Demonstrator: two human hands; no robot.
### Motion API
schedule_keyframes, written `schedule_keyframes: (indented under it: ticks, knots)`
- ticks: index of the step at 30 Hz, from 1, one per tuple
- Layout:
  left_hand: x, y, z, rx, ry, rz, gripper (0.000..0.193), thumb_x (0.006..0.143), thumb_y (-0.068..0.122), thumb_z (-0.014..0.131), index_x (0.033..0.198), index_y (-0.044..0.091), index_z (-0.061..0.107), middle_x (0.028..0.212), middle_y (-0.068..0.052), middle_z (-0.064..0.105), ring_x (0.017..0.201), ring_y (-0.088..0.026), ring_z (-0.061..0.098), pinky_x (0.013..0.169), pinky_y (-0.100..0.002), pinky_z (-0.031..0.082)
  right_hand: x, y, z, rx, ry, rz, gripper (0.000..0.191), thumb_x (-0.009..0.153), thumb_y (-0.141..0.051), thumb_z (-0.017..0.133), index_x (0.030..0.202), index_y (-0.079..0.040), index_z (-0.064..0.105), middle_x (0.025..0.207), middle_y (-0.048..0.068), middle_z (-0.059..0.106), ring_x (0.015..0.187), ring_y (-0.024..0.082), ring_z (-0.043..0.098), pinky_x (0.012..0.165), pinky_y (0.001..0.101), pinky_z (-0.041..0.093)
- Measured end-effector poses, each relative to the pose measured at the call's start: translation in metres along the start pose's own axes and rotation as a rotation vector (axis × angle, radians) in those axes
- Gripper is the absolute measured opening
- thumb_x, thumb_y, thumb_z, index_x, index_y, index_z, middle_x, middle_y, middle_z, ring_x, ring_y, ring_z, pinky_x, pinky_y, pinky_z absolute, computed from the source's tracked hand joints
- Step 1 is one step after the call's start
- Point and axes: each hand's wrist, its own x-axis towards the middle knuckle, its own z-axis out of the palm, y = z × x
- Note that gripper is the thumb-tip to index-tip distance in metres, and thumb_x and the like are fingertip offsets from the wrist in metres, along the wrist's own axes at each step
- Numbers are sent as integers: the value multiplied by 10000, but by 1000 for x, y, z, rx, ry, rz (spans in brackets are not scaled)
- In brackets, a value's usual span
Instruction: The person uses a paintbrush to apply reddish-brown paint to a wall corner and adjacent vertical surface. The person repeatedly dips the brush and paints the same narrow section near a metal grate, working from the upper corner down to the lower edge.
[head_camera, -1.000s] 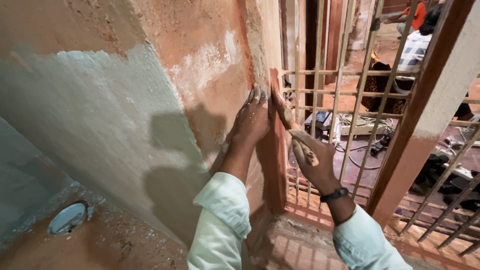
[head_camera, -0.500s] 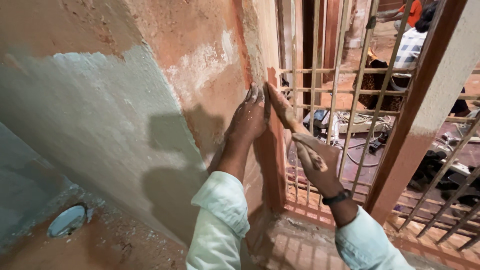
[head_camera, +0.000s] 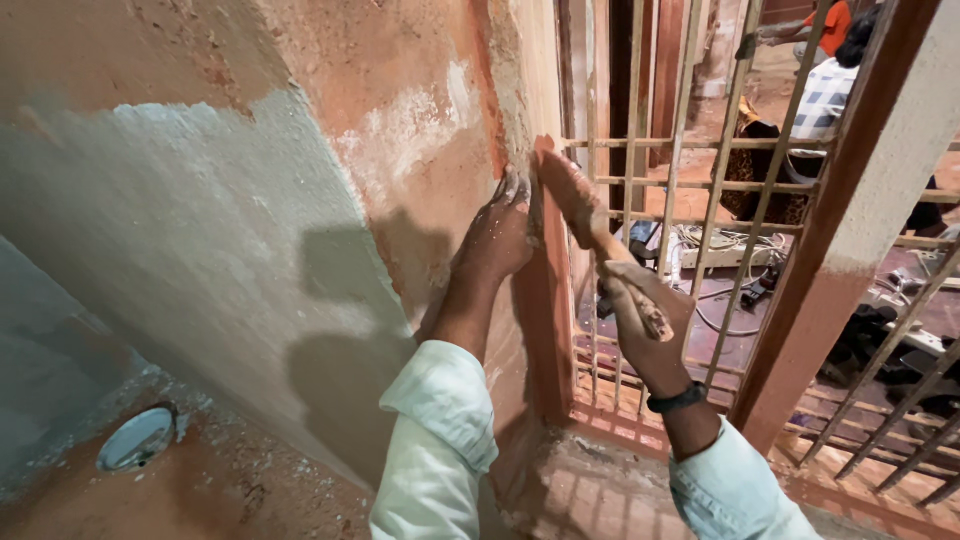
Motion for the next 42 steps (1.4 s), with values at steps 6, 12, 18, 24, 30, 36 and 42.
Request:
schedule_keyframes:
  ticks: [6, 12, 18, 24, 30, 36, 42]
  knots:
    - [4, -10, 9, -16, -13, -1, 829, 777, 37, 698, 1514, -30, 324, 1607, -265, 265, 1435, -380, 376, 1155, -412, 378, 7, 4, 3, 25, -78, -1, 216, 983, -68, 664, 1177, -14, 742, 979, 96, 775, 674, 90, 671, 568, 233, 540]
    - [7, -16, 16, 68, 28, 70, 802, 792, -21, 652, 1532, -40, 343, 1617, -286, 264, 1482, -383, 365, 1192, -411, 371, 3, 8, 2, 196, 29, 140, 177, 1026, -93, 664, 1184, -34, 718, 859, 59, 736, 690, 61, 685, 615, 224, 551]
    - [3, -7, 7, 4, -32, -7, 812, 777, 23, 670, 1510, -26, 325, 1611, -270, 240, 1438, -391, 377, 1163, -414, 371, -16, 11, 3, -33, -25, 35, 203, 988, -105, 669, 1151, -26, 759, 902, 77, 772, 653, 87, 667, 575, 231, 531]
    - [4, -15, 14, -59, -41, -11, 736, 899, 81, 626, 1544, -55, 298, 1624, -301, 247, 1421, -408, 400, 1174, -425, 388, -45, 13, -1, -66, 23, 67, 191, 999, -111, 674, 1149, -10, 738, 950, 96, 774, 800, 112, 728, 690, 254, 564]
    - [8, -18, 21, -1, 39, 85, 618, 972, 16, 553, 1543, -66, 333, 1605, -315, 301, 1475, -415, 359, 1186, -443, 362, -56, 16, -1, -104, -33, 240, 221, 958, -96, 676, 1141, -21, 775, 869, 108, 788, 656, 158, 687, 611, 286, 540]
    - [4, -15, 16, -4, 0, 38, 660, 885, -18, 571, 1510, -55, 362, 1617, -306, 285, 1458, -399, 370, 1182, -420, 364, -70, 23, 1, -108, 53, 49, 185, 976, -77, 673, 1131, 9, 726, 1003, 132, 771, 874, 176, 755, 775, 290, 575]
    - [5, -21, 22, 44, 69, 116, 702, 848, -25, 596, 1513, -58, 375, 1590, -307, 316, 1476, -405, 357, 1210, -421, 352, -85, 38, 1, -43, -48, 104, 195, 956, -94, 682, 1117, -5, 748, 973, 125, 789, 804, 163, 757, 724, 283, 581]
